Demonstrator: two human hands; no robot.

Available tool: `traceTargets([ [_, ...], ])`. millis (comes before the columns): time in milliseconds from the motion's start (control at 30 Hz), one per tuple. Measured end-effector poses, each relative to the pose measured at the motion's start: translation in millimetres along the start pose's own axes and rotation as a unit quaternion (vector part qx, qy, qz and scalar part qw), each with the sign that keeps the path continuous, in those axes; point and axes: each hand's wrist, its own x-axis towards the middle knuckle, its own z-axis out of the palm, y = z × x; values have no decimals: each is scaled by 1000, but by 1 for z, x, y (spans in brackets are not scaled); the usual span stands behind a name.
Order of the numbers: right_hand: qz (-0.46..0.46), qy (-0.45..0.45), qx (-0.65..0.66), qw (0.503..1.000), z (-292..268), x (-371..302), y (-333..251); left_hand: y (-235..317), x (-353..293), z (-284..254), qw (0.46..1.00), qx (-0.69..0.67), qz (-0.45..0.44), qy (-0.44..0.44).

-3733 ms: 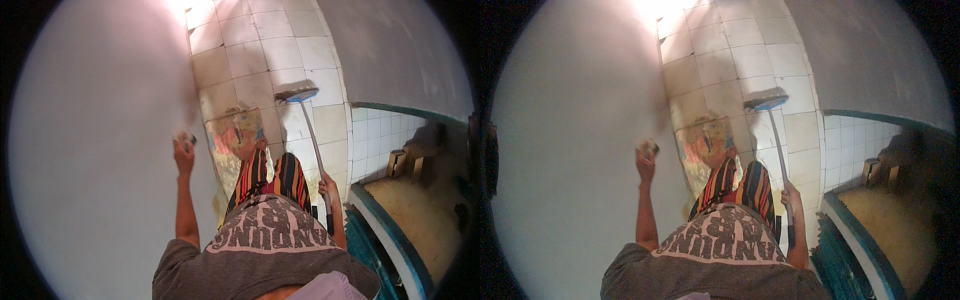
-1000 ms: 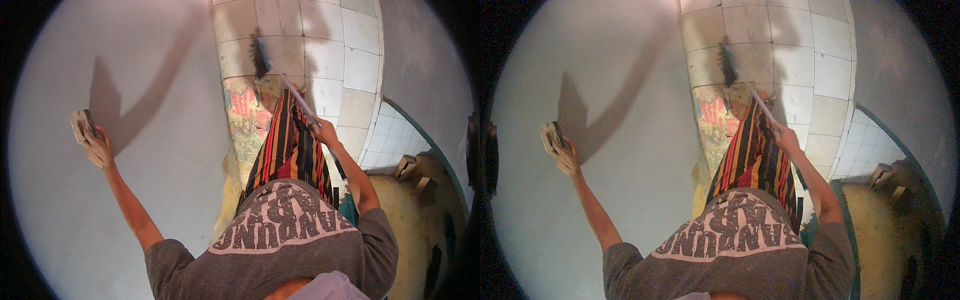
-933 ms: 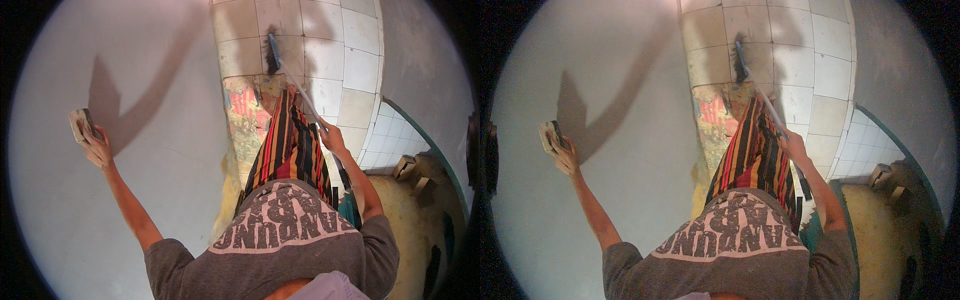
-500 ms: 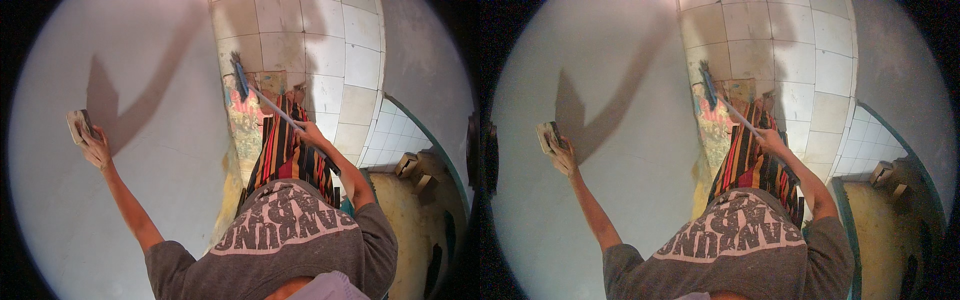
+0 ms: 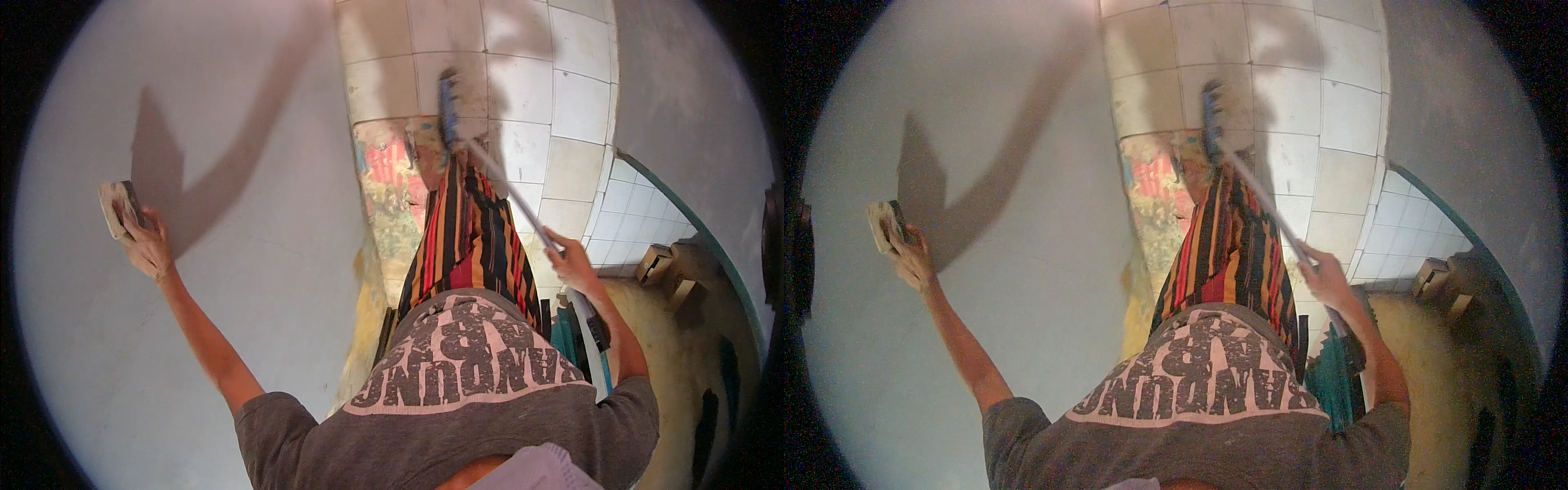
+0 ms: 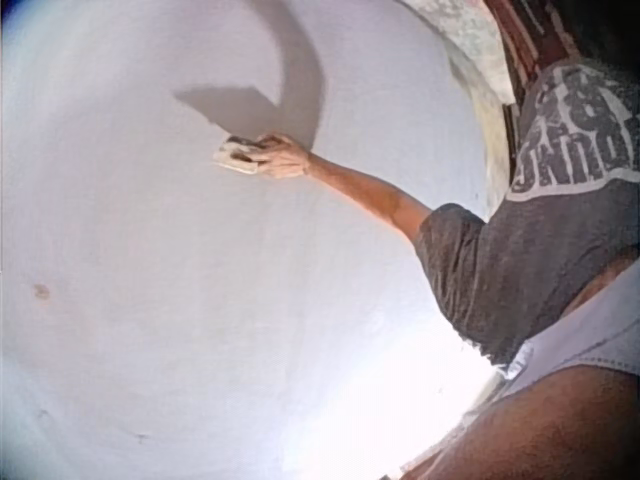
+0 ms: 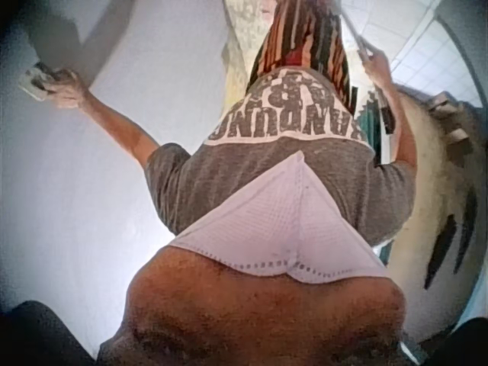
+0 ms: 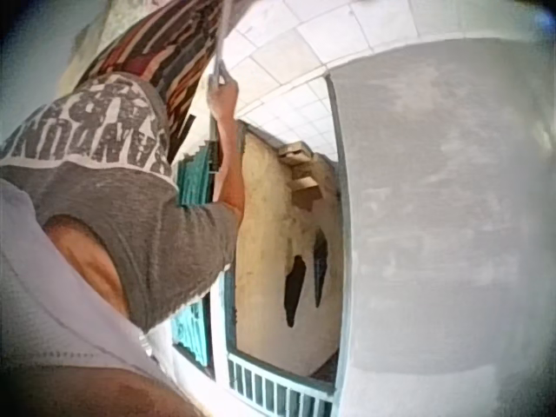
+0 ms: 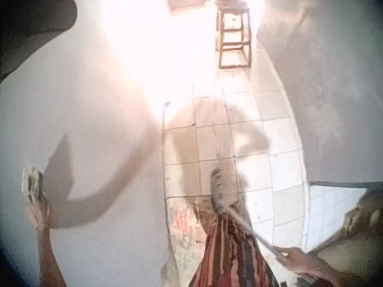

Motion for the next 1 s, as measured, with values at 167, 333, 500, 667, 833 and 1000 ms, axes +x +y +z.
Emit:
traceTargets([
  [167,-80,-59,60,993,9,-34,141,71,-32,-120,999,-25,19,13],
  [333,36,46,73,996,-44,-143,386,196,-134,-309,998,-63,24,-5],
  [500,144,93,82,982,-103,-284,557,271,-231,-436,998,-25,38,-31],
  [667,95,173,-42,979,-113,-356,596,305,-234,-492,995,-63,23,-71],
  [833,70,102,125,984,-133,-332,470,288,-189,-487,995,-78,22,-67],
  [1000,-63,10,131,989,-106,-162,365,275,-120,-464,994,-79,36,-60],
])
